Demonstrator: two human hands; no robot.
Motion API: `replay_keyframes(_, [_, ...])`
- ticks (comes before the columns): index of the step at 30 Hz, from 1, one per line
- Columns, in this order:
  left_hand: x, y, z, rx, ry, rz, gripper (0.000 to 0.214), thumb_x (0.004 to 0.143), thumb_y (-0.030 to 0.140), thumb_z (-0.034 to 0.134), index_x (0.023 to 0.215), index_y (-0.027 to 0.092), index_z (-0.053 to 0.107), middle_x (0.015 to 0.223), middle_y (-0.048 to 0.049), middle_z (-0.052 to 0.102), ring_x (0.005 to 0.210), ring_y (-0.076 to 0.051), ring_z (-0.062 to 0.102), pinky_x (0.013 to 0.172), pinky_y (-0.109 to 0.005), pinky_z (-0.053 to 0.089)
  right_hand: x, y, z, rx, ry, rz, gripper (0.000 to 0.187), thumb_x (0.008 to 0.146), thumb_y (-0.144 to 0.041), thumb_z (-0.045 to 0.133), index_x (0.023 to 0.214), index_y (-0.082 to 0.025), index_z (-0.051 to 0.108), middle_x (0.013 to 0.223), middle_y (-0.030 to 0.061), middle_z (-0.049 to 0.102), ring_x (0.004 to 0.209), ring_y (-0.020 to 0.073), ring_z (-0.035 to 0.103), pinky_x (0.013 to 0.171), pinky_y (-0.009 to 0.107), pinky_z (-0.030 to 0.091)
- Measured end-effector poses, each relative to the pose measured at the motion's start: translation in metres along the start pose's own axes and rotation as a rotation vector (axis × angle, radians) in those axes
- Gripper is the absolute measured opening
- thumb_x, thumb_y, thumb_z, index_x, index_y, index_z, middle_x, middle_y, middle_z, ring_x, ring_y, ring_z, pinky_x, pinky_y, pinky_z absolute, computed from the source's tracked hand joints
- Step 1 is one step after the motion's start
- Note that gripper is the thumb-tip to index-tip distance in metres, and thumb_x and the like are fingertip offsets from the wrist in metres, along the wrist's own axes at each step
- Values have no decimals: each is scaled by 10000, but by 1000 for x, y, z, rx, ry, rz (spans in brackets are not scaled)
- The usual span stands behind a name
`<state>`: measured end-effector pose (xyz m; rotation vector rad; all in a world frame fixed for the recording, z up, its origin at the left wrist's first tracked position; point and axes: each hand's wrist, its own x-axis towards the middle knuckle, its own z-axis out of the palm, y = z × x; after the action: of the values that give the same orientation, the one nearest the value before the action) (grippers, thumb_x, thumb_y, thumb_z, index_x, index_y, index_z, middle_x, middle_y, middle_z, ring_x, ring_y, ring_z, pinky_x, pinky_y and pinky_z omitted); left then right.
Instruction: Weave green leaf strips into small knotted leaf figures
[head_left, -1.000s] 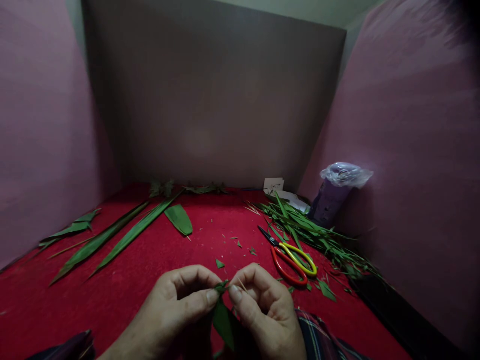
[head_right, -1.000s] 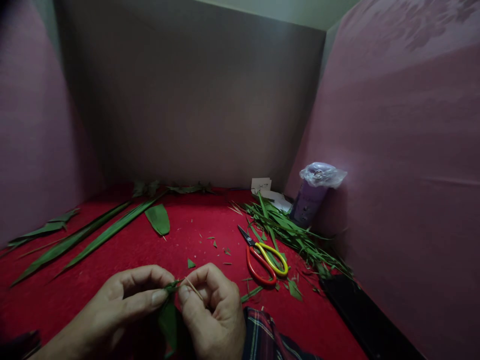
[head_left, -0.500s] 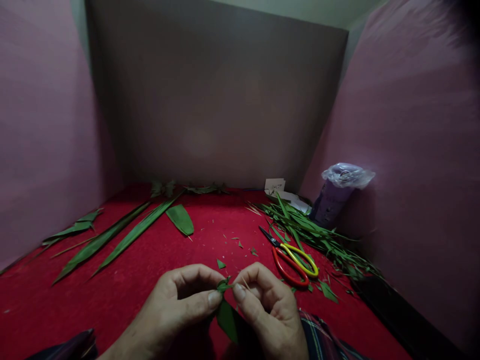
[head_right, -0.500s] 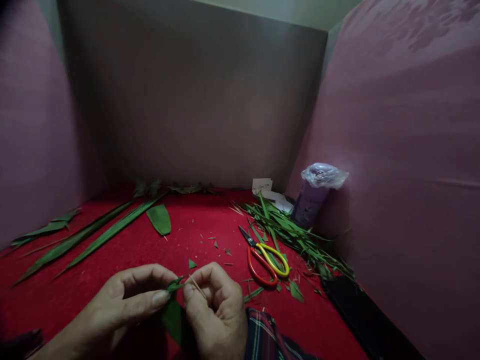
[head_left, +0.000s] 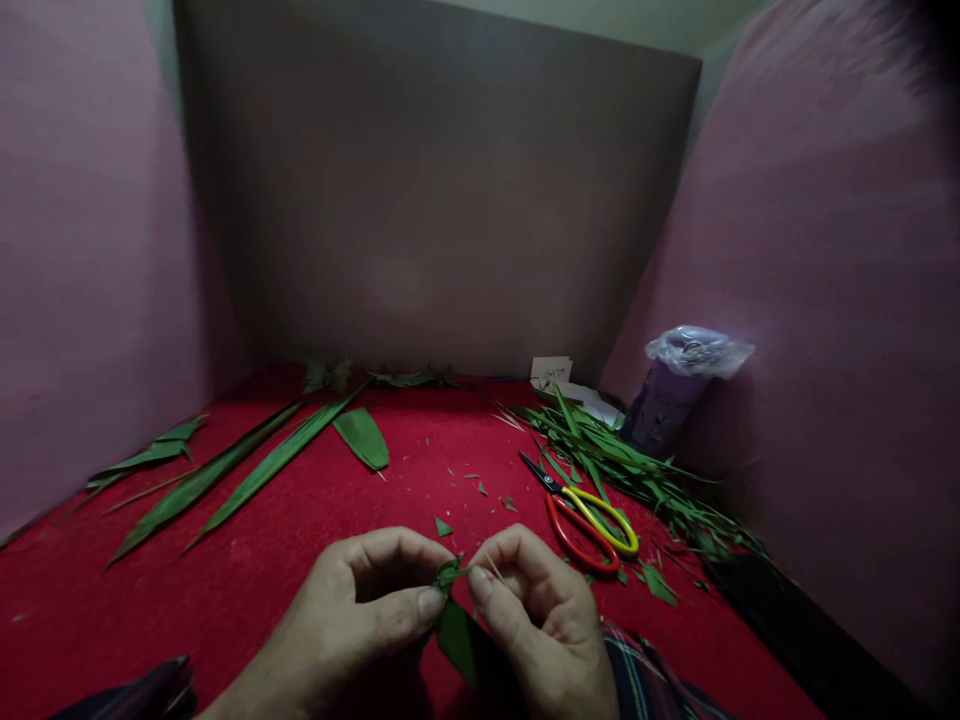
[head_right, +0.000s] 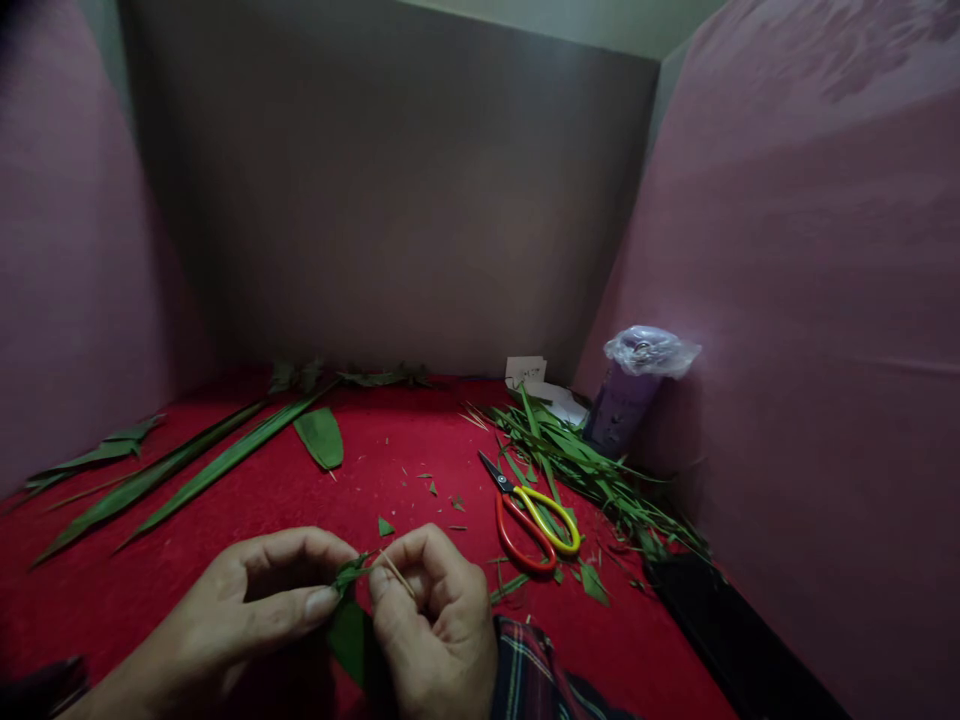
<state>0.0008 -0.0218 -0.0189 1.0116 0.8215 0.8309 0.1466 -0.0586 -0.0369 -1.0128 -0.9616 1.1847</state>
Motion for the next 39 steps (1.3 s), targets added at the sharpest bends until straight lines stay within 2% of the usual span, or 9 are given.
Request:
replay_keyframes(7, [1,0,1,-30,-18,72,296,584,282,818,828,171,692,675,-34,684,586,-160,613,554,-255,429,-3,-3,1,-46,15,-13,392,717,-536,649,668,-168,524,467,-77,389,415,53,292,414,182,215])
replay_keyframes(15, [2,-1,-6,32,-85,72,229,629,295,800,787,172,691,685,-19,686,614,-143,605,584,-241,436,-1,3,2,-30,32,-19,392,716,-533,653,670,-166,522,463,-80,387,410,49,279,412,184,198])
replay_keyframes(19, [1,0,-6,57,-83,81,198,643,283,792,778,178,694,662,-1,675,592,-119,584,566,-217,420,0,7,0,-31,27,-30,392,727,-538,640,674,-167,523,466,-77,394,410,50,282,415,186,197])
replay_keyframes(28, [-1,1,-6,71,-103,79,189,670,290,772,803,180,695,718,-16,686,660,-149,606,626,-252,437,0,7,0,-42,40,-40,380,728,-525,642,678,-168,523,468,-78,386,415,54,283,411,188,200])
replay_keyframes(39, [1,1,-4,74,-93,83,190,669,302,761,789,169,696,677,-25,682,610,-146,605,580,-242,433,2,10,-1,-50,38,-43,389,734,-538,627,681,-169,516,462,-79,387,406,51,280,406,187,185])
